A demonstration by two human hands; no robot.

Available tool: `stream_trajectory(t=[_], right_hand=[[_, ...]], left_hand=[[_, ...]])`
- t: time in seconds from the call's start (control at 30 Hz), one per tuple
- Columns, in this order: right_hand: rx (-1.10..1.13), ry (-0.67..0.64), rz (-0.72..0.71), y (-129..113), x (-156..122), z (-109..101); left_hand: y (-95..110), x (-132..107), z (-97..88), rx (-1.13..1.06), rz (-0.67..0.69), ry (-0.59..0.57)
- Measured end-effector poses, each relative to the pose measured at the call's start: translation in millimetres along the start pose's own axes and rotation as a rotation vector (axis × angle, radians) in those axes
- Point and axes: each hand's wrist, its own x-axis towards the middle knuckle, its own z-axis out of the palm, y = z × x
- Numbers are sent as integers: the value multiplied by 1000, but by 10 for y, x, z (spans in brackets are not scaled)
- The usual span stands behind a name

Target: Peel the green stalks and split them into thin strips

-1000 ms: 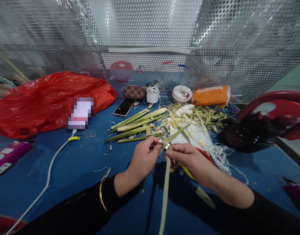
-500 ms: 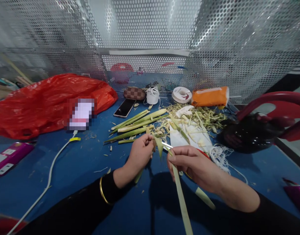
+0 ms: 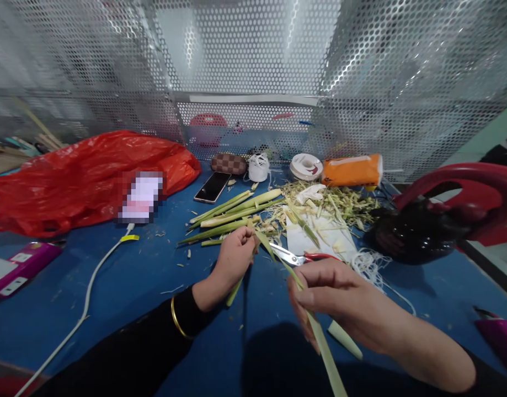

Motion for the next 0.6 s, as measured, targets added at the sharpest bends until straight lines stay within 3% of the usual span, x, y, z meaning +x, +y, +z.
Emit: stream_trajectory(t=[0.3, 0.37, 0.5, 0.6], right_hand=[[-38, -119, -128, -195, -253, -24], [-4, -85, -162, -270, -298, -49], [-163, 198, -180, -379, -201, -283], [-365, 540, -196, -366, -6, -634]], left_hand=[[34, 63, -35, 2, -104, 27], [54, 66, -41, -5, -125, 37], [76, 34, -28, -42, -157, 22], [78, -6, -7, -76, -186, -6]])
